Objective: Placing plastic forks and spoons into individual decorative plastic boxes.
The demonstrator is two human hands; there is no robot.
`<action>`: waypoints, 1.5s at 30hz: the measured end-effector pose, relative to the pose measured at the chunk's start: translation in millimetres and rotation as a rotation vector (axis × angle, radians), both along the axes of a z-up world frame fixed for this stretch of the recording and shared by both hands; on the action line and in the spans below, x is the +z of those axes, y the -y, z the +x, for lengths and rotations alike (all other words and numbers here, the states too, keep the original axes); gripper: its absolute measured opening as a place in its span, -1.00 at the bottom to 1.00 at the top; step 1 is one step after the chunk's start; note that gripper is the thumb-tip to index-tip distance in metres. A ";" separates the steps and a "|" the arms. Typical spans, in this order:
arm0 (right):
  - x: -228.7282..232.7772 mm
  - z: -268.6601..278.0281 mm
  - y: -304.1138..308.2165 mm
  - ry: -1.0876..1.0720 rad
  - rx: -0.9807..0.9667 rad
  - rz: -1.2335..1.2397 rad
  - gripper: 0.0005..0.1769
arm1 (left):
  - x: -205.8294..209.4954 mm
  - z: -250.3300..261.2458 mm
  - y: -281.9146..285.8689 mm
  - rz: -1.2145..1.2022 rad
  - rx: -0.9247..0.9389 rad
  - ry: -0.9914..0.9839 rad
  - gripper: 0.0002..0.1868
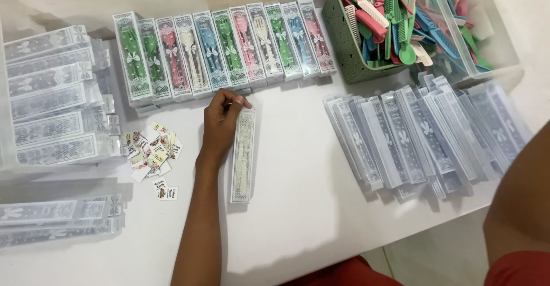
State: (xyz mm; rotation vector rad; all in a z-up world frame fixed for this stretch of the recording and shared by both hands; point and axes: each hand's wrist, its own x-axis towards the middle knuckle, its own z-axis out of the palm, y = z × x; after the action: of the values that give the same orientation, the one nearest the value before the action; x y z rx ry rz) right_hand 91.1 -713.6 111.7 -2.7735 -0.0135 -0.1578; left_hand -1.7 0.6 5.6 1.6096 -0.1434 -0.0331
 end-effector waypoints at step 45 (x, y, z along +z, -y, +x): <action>-47.4 -118.8 -556.1 -0.260 0.382 0.081 -0.89 | -18.3 5.1 -16.4 -0.540 0.211 0.204 -0.86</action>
State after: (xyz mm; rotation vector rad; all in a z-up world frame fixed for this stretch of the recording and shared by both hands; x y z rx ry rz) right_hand -27.7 -157.4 64.3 -2.6294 -0.4544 0.2926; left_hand 3.4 17.1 -12.8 1.0784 -0.1257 0.3104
